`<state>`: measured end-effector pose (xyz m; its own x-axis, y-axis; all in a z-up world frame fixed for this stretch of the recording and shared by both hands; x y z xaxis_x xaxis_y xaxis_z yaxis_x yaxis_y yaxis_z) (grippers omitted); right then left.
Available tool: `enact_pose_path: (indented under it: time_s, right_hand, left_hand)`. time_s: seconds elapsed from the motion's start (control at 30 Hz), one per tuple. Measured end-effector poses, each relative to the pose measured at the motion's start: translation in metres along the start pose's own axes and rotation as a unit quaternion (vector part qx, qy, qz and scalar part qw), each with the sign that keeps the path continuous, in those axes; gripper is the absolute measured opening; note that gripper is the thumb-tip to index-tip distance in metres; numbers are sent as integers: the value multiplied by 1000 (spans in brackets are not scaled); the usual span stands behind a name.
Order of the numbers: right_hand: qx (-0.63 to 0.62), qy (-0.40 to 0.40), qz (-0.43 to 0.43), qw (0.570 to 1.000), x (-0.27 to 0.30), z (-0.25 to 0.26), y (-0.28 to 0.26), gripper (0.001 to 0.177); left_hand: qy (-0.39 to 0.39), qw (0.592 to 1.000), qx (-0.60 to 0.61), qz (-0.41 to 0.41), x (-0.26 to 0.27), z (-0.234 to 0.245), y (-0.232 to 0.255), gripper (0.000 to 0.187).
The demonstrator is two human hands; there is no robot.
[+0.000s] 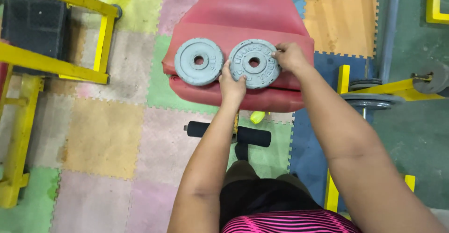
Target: Removing weight plates from a machine, placing them on a bench, and cleaning a plate with spray and a cloth.
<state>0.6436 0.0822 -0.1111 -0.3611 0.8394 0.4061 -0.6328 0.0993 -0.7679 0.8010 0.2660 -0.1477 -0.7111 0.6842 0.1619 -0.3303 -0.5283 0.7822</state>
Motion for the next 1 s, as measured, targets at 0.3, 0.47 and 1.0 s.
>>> enact_pose_path:
  time_s: [0.3,0.47,1.0]
  right_hand:
    - [78,29,134,987,-26,-17,29,40]
    - [202,118,161,959,11,-3,-9,32]
    - [67,312,184,930,136,222,75,38]
  left_hand:
    - [44,999,20,5,11,9,5,72]
    - [73,997,25,1,17,6,6,71]
    - [-23,959,-61,-276,134,-115,201,108]
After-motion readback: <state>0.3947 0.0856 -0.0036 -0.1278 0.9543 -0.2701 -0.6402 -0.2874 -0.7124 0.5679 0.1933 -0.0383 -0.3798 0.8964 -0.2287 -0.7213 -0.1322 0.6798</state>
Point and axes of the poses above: each hand's wrist, its own x-axis away from the middle knuckle, its own z-axis out of the back of the hand, y = z × x, the point moved 5 cm from there along -x, towards the middle knuckle, and after that the axes turned 11 degrees about -x, right-handed, at the moved point
